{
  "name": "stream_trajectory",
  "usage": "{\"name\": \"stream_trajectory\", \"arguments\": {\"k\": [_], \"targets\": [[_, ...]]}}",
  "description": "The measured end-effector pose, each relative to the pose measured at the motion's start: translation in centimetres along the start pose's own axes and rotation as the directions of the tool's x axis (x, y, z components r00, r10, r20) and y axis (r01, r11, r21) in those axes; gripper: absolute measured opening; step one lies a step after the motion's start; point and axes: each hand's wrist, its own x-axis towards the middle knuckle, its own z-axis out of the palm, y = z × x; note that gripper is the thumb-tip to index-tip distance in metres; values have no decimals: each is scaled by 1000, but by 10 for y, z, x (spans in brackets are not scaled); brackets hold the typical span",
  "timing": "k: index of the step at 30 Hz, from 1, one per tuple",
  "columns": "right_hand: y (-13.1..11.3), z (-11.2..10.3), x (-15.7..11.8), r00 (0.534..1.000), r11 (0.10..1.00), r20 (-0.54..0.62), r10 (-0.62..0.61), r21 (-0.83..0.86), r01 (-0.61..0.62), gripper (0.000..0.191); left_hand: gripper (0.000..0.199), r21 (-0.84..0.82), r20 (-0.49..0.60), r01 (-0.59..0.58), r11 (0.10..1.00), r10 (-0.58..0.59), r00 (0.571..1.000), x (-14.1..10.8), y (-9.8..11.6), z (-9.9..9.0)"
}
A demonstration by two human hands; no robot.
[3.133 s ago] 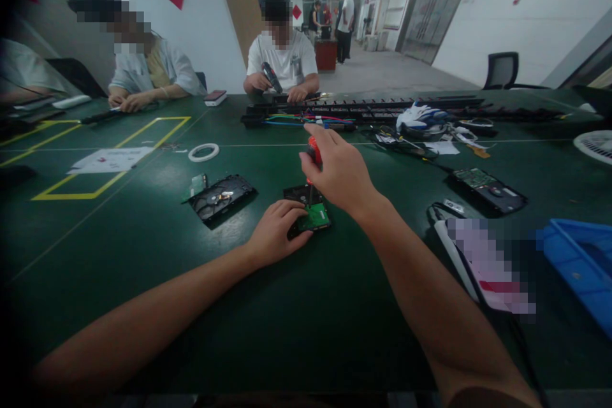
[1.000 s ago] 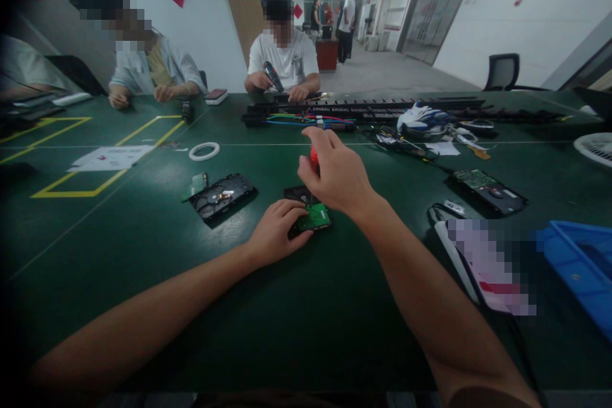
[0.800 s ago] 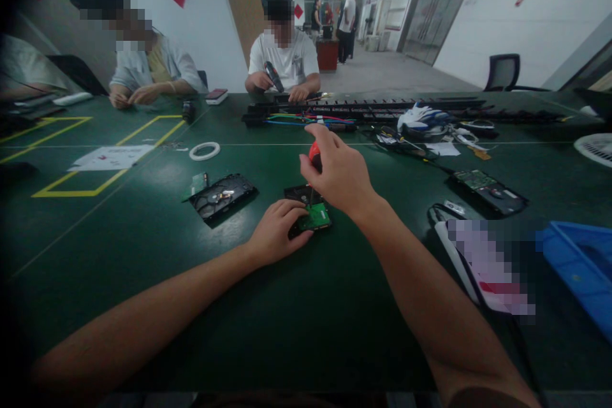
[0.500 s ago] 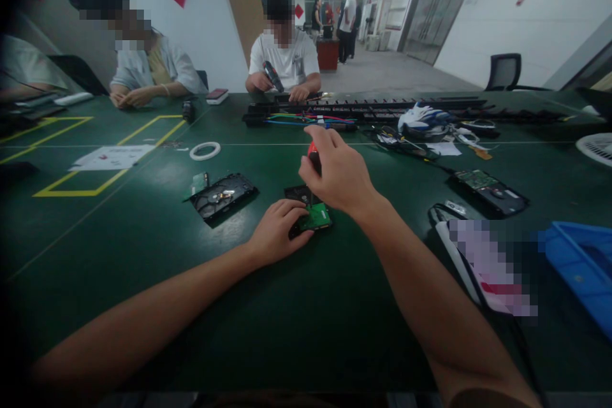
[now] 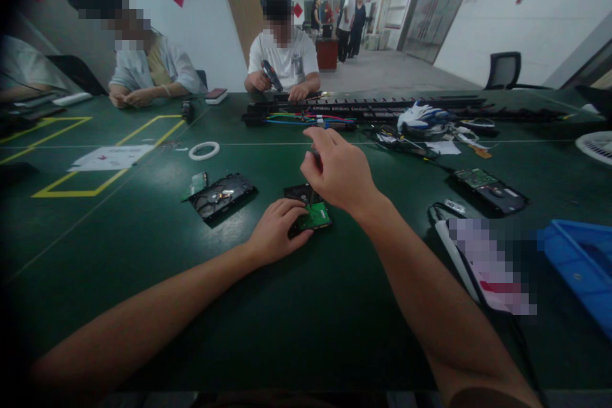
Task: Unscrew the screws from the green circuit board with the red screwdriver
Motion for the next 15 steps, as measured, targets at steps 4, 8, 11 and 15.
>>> {"name": "stream_trajectory", "arguments": {"k": [4,8,11,15], "targets": [[0,3,-1,998,998,-25,52,-24,-53,40,34,-5,7,3,1000,-3,1000,0,0,0],[1,4,-2,999,999,-4,42,-6,-42,43,34,8,9,3,1000,-3,1000,0,-1,0],[0,4,-2,1000,1000,12,6,11,-6,50,34,6,11,0,1000,0,1000,0,0,0],[3,6,-1,1000,1000,-19,-12,7,12,47,36,8,12,6,1000,-6,1000,0,-1,1]]}}
